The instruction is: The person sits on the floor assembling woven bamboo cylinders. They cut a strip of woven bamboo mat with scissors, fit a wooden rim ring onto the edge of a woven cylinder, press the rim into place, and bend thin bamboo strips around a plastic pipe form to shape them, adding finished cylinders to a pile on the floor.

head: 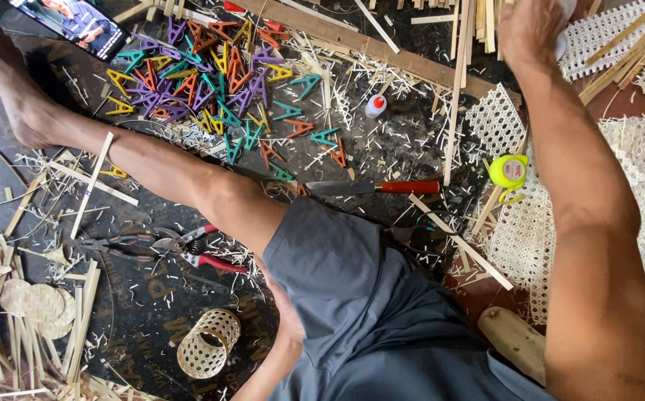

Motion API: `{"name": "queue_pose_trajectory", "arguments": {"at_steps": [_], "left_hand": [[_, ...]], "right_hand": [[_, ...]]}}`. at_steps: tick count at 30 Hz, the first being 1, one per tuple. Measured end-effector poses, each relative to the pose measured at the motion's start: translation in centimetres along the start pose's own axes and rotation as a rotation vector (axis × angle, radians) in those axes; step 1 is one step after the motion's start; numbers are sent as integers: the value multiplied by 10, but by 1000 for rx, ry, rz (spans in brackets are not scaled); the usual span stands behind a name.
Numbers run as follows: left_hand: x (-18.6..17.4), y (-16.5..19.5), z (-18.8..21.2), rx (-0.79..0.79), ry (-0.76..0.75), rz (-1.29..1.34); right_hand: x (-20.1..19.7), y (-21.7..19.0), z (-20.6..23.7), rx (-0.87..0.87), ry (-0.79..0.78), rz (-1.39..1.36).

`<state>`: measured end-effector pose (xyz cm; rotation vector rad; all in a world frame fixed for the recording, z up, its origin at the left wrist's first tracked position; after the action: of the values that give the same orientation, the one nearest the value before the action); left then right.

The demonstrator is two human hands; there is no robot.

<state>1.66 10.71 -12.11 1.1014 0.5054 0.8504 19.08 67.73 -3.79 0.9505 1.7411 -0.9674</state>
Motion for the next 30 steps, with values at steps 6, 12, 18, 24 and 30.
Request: {"name": "queue_pose_trajectory", "arguments": {"at_steps": [6,12,18,24,30], "left_hand": [[0,-6,-1,-82,15,113],[-4,-5,3,113,-28,-102],[-2,-3,3,26,-10,32],[1,3,4,-109,9,81],[2,9,4,143,-28,-175]], "right_hand": [[26,-18,40,292,-534,-68],[18,2,31,512,-338,-527],[3,17,26,724,-281,-691],[-1,34,16,711,-238,-853],[-2,55,7,355,-74,-193]]}}
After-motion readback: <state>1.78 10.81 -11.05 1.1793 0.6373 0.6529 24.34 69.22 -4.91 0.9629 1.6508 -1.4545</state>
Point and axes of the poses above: each hand's wrist, its own z-axis away from the middle knuckle, its own x-axis out of the palm, y = z × x, the point moved 4 cm from there along -z, towards the middle knuckle, and after that the axes turned 8 degrees about y, right-handed, at the moved point
